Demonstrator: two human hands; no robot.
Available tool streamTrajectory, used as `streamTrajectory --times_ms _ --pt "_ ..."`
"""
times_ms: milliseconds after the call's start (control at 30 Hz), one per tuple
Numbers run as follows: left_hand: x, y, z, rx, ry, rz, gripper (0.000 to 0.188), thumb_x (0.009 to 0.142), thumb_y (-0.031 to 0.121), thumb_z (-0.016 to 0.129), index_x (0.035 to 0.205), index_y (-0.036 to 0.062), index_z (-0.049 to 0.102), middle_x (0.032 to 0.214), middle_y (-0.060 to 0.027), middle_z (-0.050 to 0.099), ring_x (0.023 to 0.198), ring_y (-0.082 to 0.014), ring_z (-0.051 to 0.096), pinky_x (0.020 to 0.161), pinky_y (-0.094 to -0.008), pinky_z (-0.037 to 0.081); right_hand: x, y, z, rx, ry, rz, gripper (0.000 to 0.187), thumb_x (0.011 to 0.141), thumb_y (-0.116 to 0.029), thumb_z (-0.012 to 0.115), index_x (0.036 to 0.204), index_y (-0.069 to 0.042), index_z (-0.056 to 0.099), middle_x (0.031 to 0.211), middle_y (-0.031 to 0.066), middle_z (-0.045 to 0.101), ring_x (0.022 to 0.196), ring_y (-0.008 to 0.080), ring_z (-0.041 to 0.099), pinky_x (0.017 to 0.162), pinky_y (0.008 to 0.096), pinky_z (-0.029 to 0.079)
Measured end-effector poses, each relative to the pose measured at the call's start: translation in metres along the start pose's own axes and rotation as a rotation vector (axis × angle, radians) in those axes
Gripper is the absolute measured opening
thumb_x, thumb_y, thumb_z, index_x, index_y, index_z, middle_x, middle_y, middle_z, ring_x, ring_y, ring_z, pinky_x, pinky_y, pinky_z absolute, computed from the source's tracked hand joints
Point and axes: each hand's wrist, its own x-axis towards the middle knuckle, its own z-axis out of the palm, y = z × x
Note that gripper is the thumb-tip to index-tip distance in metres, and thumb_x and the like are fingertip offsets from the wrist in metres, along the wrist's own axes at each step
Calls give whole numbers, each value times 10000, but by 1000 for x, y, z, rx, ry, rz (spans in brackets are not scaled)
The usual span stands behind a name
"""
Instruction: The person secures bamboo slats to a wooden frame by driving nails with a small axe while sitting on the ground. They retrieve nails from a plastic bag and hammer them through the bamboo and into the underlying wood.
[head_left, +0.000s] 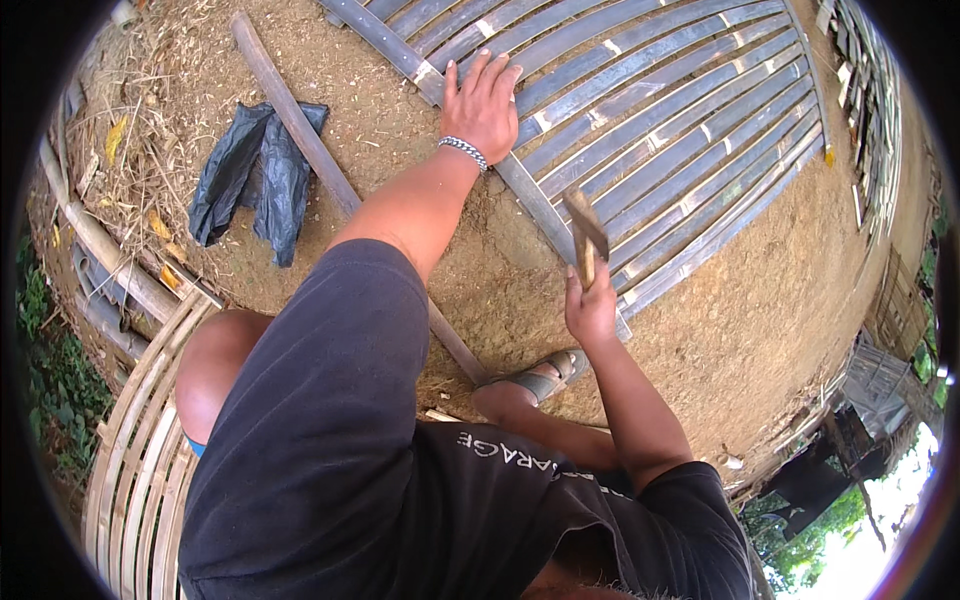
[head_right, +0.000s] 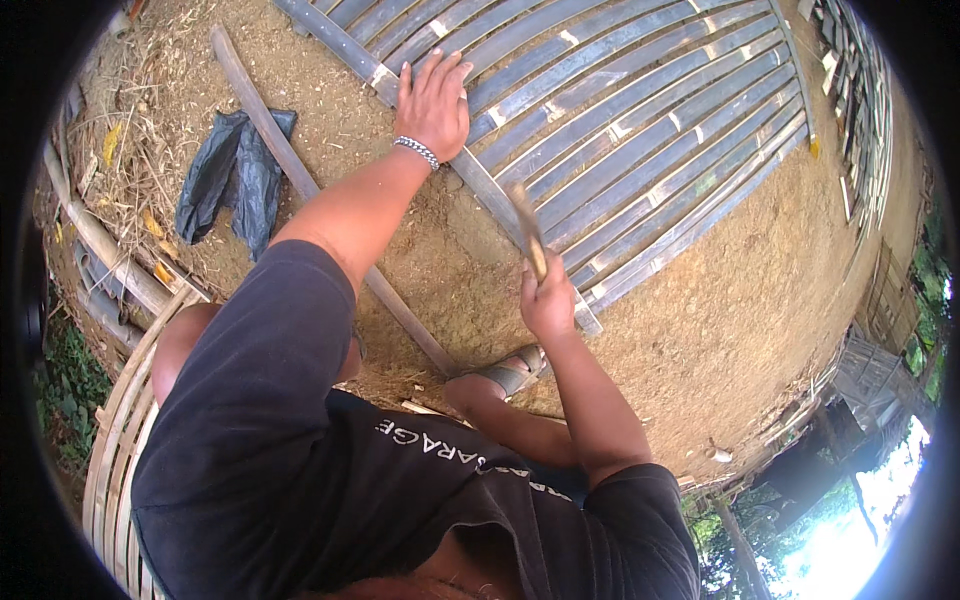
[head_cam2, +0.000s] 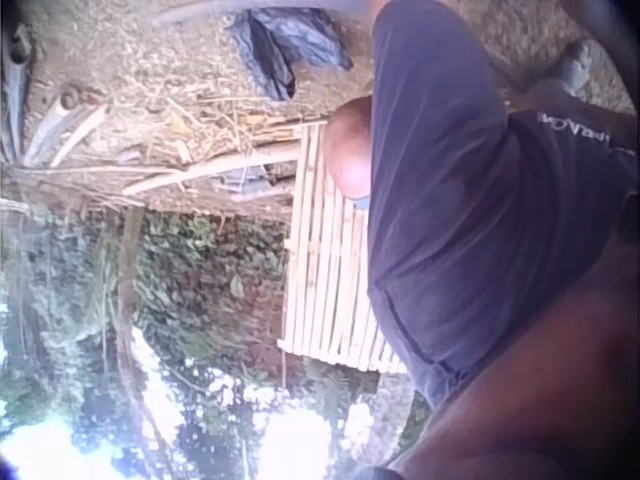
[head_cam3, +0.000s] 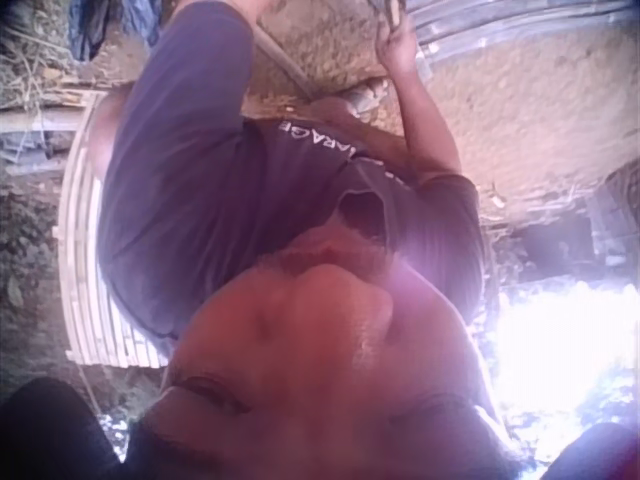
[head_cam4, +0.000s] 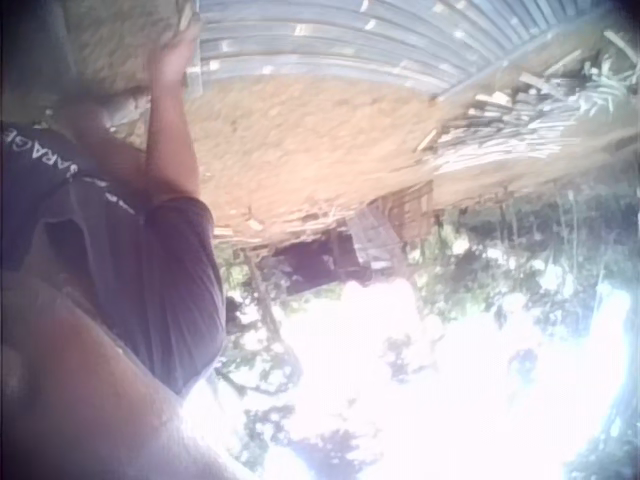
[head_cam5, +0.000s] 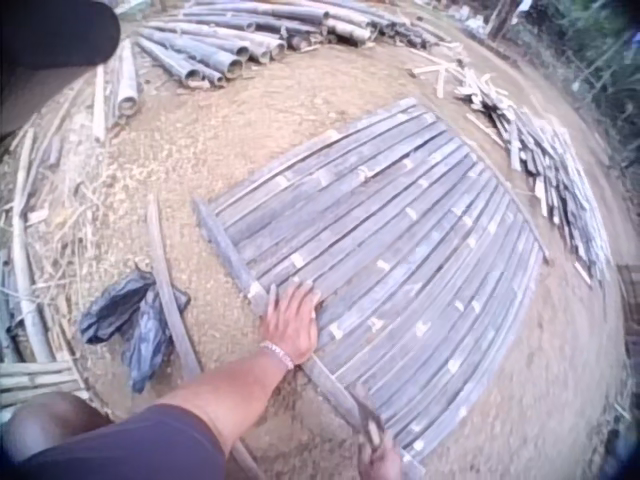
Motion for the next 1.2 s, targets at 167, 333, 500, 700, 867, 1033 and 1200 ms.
streamTrajectory --times_ms 167,333,500,700,867,1033,1200 --pt "6 2 0 -10 -124 -14 500 1016 244 505 1490 102 434 1609 -121 375 1538 -317 264 1270 -576 125 5 16 -10 145 29 284 256 1006 -181 623 1177 -8 542 873 229 673 751 367 688 687 480 534" --pt "8 -24 -68 -58 -547 141 608 1065 315 463 1592 72 284 1685 -198 205 1581 -335 154 1289 -520 102 19 26 10 566 164 487 244 1008 -153 632 1178 -22 517 805 62 587 614 147 575 526 333 491" --pt "2 -78 -193 -308 -730 257 488 1066 290 508 1487 48 466 1527 -231 480 1419 -352 468 1188 -462 363 18 25 11 688 267 545 216 1015 -117 609 1178 -56 481 770 32 557 568 116 528 472 274 447" --pt "-128 -189 -229 -620 125 -499 301 1021 212 633 1215 -11 685 1136 -139 741 1042 -208 707 946 -331 529 -7 5 24 701 206 619 242 1018 -156 636 1179 -60 484 771 35 557 567 121 530 471 282 445" --pt "-231 -242 -183 -482 458 -947 181 954 116 692 1081 -10 724 992 -107 757 898 -165 707 835 -311 553 -31 -3 24 486 64 530 202 1018 -154 624 1130 -46 494 731 33 551 534 125 528 475 290 453" --pt "-217 -248 -167 -334 362 -855 236 904 130 721 1104 6 733 1042 -161 761 954 -279 734 876 -366 564 -33 -30 21 339 -90 414 201 1028 -151 603 1131 -31 479 713 33 532 530 123 518 472 293 461" --pt "-178 -272 -162 -196 134 -838 323 888 159 725 1176 15 728 1114 -199 747 1014 -341 731 912 -391 561 -27 -46 30 287 -142 362 207 1003 -129 626 1128 -16 505 694 40 556 525 131 546 480 307 457"
